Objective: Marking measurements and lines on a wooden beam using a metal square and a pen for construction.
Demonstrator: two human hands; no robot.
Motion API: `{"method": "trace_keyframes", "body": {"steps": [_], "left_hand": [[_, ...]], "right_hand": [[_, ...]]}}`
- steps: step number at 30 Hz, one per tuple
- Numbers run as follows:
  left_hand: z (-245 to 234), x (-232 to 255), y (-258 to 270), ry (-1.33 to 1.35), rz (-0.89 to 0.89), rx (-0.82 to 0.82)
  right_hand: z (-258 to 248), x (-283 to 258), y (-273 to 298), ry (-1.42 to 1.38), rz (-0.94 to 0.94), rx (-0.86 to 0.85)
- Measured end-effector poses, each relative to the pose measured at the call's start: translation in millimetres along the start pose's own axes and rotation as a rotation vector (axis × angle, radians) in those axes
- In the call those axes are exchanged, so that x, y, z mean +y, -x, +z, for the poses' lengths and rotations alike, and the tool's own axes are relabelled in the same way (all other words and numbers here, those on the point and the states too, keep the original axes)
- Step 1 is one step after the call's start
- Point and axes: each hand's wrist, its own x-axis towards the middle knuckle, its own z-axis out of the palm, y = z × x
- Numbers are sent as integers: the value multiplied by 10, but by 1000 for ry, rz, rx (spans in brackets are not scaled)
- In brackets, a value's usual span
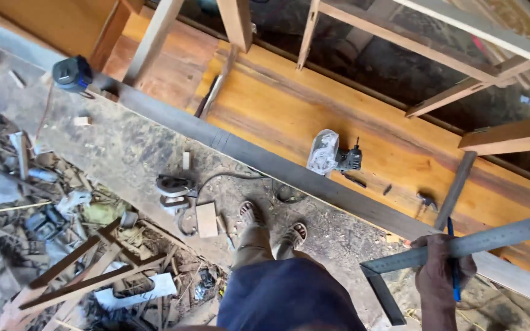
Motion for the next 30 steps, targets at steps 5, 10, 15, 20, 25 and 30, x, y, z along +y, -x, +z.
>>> {"method": "trace_keyframes", "body": {"steps": [5, 10, 15, 20, 25, 30], "left_hand": [[251, -706, -772, -76, 4, -88], [532, -1328, -551, 236, -160, -99], [172, -2170, -60, 291, -264, 115], [-644, -3089, 596, 110, -258, 257], [-1508, -3369, 1086, -127, -355, 31], [-2145, -3604, 725, -396, -260, -61]], "right_hand": [[663, -629, 598, 153, 81, -132], [956, -581, 834, -125, -30, -421], [835, -151, 309, 288, -497, -726], [832, 304, -7, 920, -554, -508], [788, 739, 116, 941, -555, -395], [865, 522, 122, 1022, -241, -400]]}}
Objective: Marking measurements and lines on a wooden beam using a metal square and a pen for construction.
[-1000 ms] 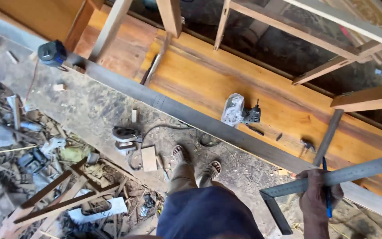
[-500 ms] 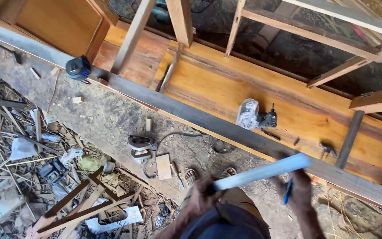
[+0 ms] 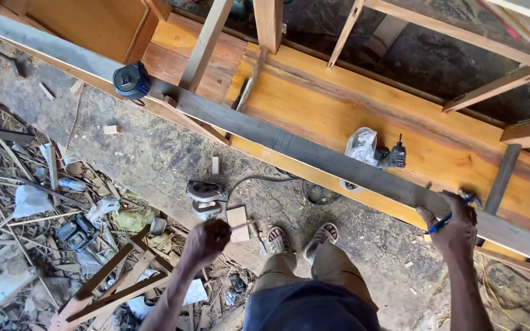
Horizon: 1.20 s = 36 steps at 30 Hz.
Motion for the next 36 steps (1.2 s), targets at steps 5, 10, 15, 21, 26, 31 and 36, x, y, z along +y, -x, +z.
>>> {"method": "trace_keyframes", "body": {"steps": [5, 10, 15, 21, 26, 31, 36], "left_hand": [[-574, 446, -851, 71, 213, -232], [-652, 574, -1587, -198, 566, 12], [-649, 376, -2356, -362, 804, 57], [-591, 91, -2593, -400, 853, 27], [-649, 117, -2615, -382, 913, 42], [-614, -85, -2777, -380, 905, 8], [-646, -59, -2848, -343, 922, -46]], "right_hand": [[-5, -5, -54, -31, -9, -43], [85, 57, -74, -28, -69, 7], [107, 51, 11, 2, -81, 79], [273, -93, 191, -50, -174, 243], [387, -1022, 342, -130, -125, 443], [500, -2130, 448, -334, -139, 448], [739, -2670, 651, -538, -27, 362]]}}
